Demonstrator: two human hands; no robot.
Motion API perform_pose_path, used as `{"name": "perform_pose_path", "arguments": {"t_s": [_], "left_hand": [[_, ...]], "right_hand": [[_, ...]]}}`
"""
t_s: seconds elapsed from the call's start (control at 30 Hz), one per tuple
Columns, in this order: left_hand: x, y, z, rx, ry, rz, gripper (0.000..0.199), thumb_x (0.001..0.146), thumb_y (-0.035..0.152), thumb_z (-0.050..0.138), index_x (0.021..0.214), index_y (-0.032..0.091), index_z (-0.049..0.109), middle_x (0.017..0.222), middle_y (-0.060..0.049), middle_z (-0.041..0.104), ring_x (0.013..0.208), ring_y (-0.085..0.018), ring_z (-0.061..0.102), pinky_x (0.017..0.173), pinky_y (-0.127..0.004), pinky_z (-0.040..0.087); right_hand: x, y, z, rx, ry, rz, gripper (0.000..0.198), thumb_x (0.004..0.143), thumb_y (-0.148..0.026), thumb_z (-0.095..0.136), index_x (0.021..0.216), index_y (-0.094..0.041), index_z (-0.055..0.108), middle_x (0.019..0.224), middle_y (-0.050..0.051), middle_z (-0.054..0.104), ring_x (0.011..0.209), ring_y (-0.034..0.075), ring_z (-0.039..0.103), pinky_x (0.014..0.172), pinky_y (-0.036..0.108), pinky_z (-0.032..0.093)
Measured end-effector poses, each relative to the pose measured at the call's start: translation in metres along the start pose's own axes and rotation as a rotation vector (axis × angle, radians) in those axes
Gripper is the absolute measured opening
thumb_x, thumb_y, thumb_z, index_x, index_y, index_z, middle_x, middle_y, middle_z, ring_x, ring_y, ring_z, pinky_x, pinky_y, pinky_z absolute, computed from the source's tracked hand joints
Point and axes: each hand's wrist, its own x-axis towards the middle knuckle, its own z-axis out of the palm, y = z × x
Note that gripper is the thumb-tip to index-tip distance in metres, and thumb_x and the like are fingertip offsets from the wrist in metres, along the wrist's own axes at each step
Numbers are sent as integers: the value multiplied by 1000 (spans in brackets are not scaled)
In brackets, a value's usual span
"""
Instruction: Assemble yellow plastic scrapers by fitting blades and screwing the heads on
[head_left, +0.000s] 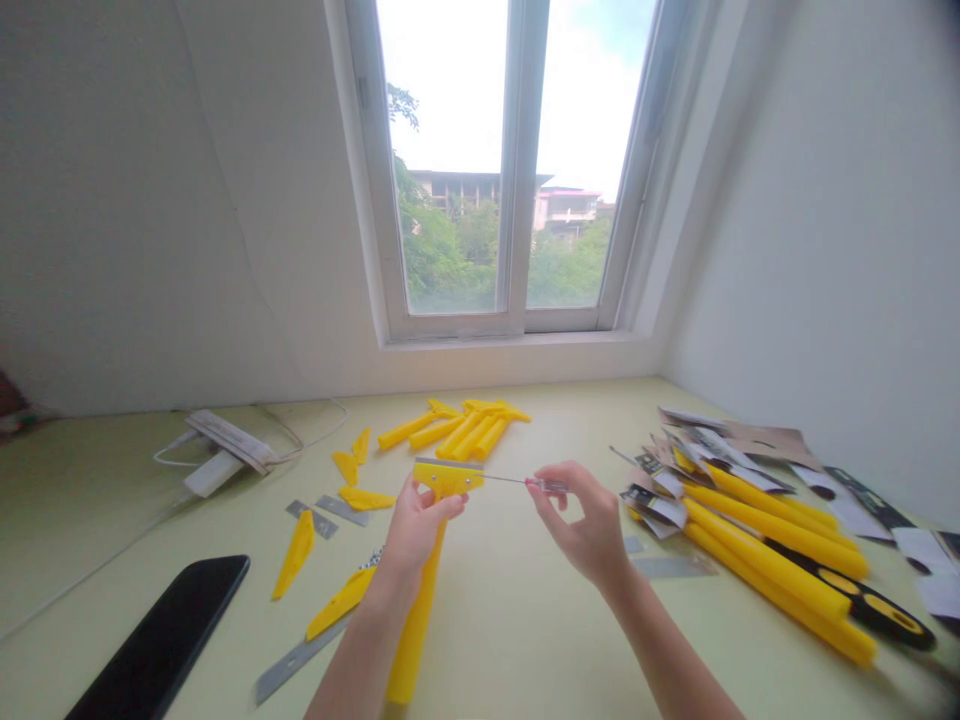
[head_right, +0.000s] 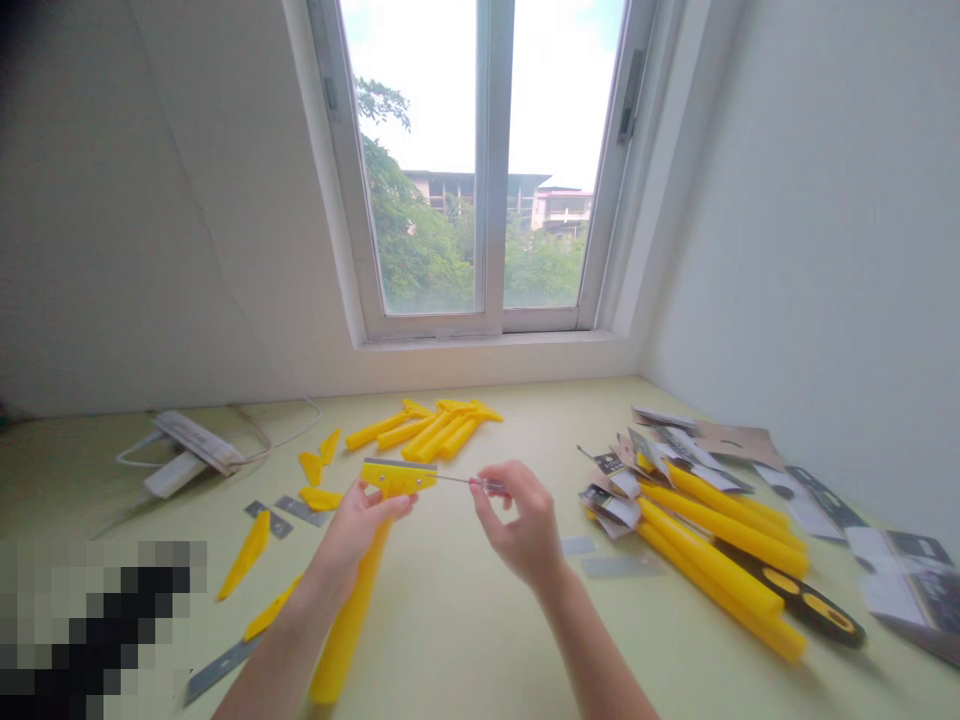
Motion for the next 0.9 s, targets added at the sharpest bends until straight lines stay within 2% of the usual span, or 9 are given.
{"name": "perform_pose_path", "arguments": {"t_s": [0.17,0.33,0.67,0.9], "left_hand": [[-2,3,-3,11,94,8,35,59,2,62,85,17,46,80,-5,66,74,-16,63,69,-27,46],[3,-3,-9,9,114,-1,32,58,6,65,74,19,40,78,-4,65,76,-17,63,67,-28,47],[1,-4,-8,-17,63,44,32,57,9,67,74,18,42,79,-5,65,79,-19,63,71,-32,48],[-3,1,-3,-19,119,49,33,55,7,68,73,18,43,74,-2,63,78,-19,63,71,-31,48]], "right_hand": [[0,-4,-2,18,40,26,4,75,-16,56,77,-18,53,66,0,54,54,10,48,51,24,41],[-2,-8,2,92,-26,56,2,77,-17,54,78,-18,53,67,0,54,56,11,49,53,24,42],[-5,-14,10,136,-145,7,5,80,-17,49,82,-18,54,73,2,55,65,13,52,58,26,44],[-3,-13,9,129,-159,-3,6,80,-16,49,83,-19,53,74,2,54,67,13,51,59,26,43]]}}
